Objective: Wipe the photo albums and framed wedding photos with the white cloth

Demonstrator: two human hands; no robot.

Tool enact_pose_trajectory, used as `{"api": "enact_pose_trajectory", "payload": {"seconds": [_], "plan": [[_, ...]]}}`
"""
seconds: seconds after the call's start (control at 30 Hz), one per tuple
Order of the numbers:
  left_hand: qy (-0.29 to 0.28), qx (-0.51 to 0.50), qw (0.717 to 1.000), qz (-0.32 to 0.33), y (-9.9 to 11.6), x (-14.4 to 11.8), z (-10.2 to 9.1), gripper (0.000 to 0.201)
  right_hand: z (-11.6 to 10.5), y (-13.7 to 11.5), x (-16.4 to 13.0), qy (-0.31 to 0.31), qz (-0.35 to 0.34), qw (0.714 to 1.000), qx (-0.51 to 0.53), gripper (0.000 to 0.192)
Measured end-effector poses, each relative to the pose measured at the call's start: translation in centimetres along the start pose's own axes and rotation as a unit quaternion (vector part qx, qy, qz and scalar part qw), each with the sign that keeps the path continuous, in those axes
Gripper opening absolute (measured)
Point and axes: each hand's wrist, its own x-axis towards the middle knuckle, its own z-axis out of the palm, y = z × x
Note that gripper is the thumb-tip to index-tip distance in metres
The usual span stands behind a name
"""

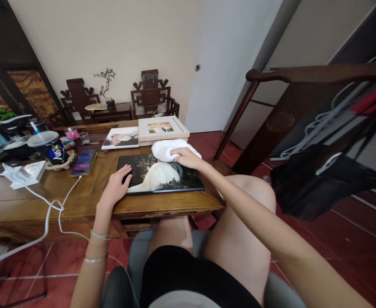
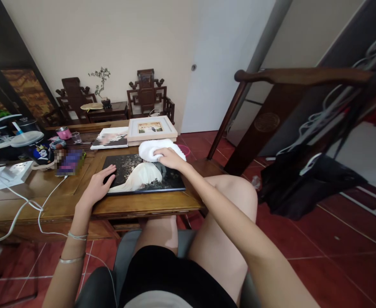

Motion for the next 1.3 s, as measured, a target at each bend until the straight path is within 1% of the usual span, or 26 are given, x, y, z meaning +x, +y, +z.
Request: {"api": "enact_pose_trajectory", "payload": {"seconds": [0.1,0.2,0.3,0.4,0.5,0.57,0.63,0.7,0.77,0.87,0.97,1.03,1.1,1.13,1.2,1.23,1.3], "plan": [[-0.002,0.002,1.000,-0.001,0.1,0.0,-0.1,0.041,0.4,0.1,0.7,0.017,0.010,0.999,-0.026,0.035],[-0.004,-0.001,1.000,-0.002,0.1,0.0,-0.1,0.041,0.6,-0.6,-0.8,0.009,0.019,0.998,-0.057,0.039],[-0.002,-0.008,1.000,-0.002,-0.1,0.0,0.0,0.041,0.4,-1.9,-4.3,-0.009,-0.010,0.998,-0.057,0.038],[0.004,-0.012,1.000,-0.002,-0.2,0.0,0.2,0.040,-0.5,-3.7,-9.1,-0.026,-0.046,0.998,-0.028,0.037],[0.005,-0.010,1.000,0.001,-0.4,0.0,0.3,0.040,-1.6,-5.6,-13.6,-0.055,-0.048,0.997,-0.014,0.039],[0.006,-0.005,1.000,0.003,-0.4,0.0,0.4,0.041,-2.3,-6.4,-15.5,-0.077,-0.044,0.996,-0.011,0.040],[0.006,0.001,1.000,0.004,-0.4,0.0,0.4,0.043,-2.8,-6.6,-16.1,-0.092,-0.043,0.995,-0.008,0.040],[0.004,0.003,1.000,0.003,-0.4,0.0,0.3,0.043,-2.9,-6.1,-15.2,-0.088,-0.044,0.995,-0.003,0.037],[0.003,0.002,1.000,0.002,-0.4,0.0,0.3,0.042,-2.7,-5.1,-13.2,-0.076,-0.044,0.996,0.001,0.031],[0.005,-0.004,1.000,0.002,-0.4,0.0,0.3,0.041,-2.1,-2.8,-8.8,-0.060,-0.041,0.997,0.000,0.024],[0.005,-0.006,1.000,0.001,-0.4,0.0,0.2,0.040,-1.4,-0.8,-4.1,-0.026,-0.026,0.999,-0.006,0.025],[0.003,-0.004,1.000,0.000,-0.2,0.0,0.1,0.040,-1.0,0.0,-1.4,-0.002,-0.011,1.000,-0.019,0.028],[0.002,-0.002,1.000,-0.002,-0.1,0.0,0.0,0.040,-0.6,0.2,0.4,0.020,0.006,0.999,-0.042,0.031],[0.002,-0.001,1.000,-0.003,-0.1,0.0,0.0,0.040,-0.4,0.1,0.9,0.028,0.014,0.998,-0.055,0.033],[0.002,0.000,1.000,-0.004,0.0,0.0,0.0,0.040,-0.1,-0.4,0.9,0.020,0.023,0.997,-0.075,0.038],[0.002,0.001,1.000,-0.004,0.0,0.1,0.0,0.040,0.1,-0.7,0.4,0.009,0.020,0.996,-0.082,0.040],[0.002,-0.001,1.000,-0.002,-0.1,0.1,0.0,0.040,0.3,-1.6,-1.5,-0.016,0.002,0.996,-0.086,0.043]]}}
